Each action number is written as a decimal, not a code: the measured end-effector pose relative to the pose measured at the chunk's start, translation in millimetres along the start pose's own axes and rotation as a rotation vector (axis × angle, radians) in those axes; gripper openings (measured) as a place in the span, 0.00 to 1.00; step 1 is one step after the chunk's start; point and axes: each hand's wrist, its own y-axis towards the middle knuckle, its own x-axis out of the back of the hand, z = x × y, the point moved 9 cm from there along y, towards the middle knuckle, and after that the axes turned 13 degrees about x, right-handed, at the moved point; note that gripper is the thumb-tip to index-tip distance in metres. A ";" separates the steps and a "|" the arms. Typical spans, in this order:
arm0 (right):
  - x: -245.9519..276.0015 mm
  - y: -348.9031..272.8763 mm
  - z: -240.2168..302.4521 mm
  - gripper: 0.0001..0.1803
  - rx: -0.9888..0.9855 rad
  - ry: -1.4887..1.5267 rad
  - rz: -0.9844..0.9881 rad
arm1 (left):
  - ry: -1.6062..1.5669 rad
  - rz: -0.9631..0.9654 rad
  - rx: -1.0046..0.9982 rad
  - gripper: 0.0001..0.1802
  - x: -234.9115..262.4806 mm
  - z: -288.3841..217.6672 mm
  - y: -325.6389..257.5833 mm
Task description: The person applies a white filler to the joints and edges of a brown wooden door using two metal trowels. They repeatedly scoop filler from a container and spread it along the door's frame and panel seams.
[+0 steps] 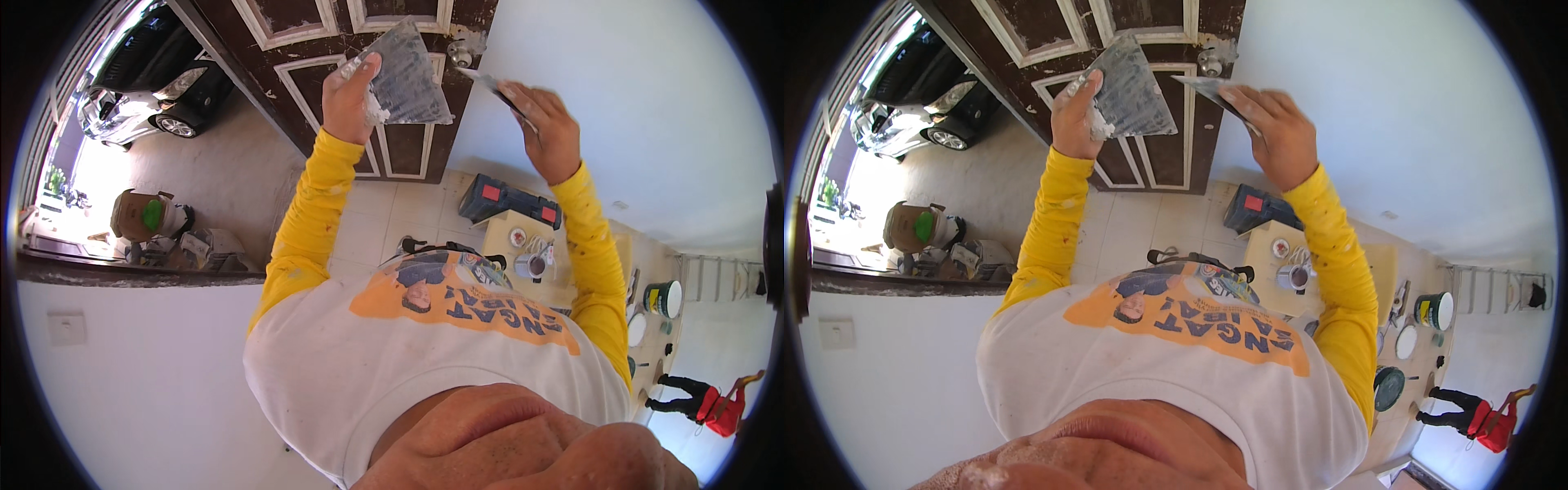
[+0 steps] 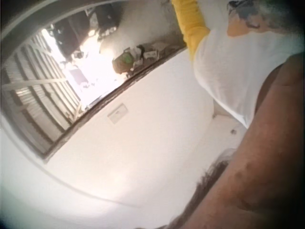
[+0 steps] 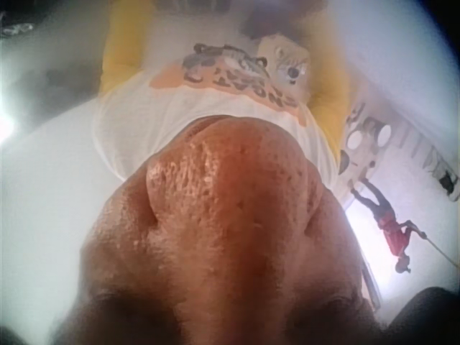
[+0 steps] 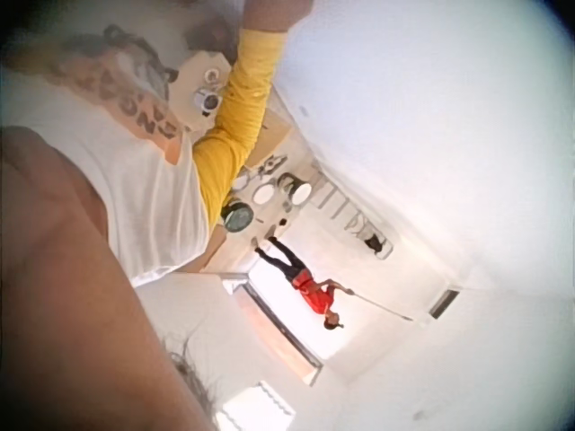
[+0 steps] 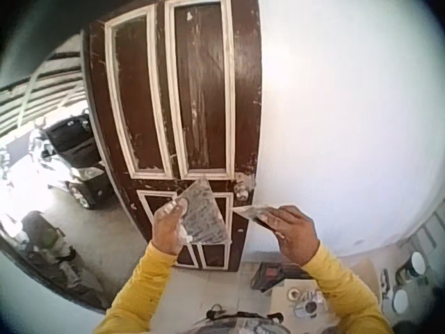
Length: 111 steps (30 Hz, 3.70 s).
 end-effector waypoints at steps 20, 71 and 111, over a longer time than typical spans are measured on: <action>-246.3 172.2 -153.4 0.24 -0.470 0.562 -0.507 | -0.365 -0.470 0.758 0.13 191.2 148.0 0.0; -110.7 -565.1 -114.3 0.17 -1.396 -0.167 0.244 | -0.182 0.788 1.390 0.22 -419.9 353.7 -355.1; -116.4 -788.0 -86.2 0.21 -1.714 0.217 1.380 | -0.987 0.307 2.110 0.27 -582.7 415.5 -618.1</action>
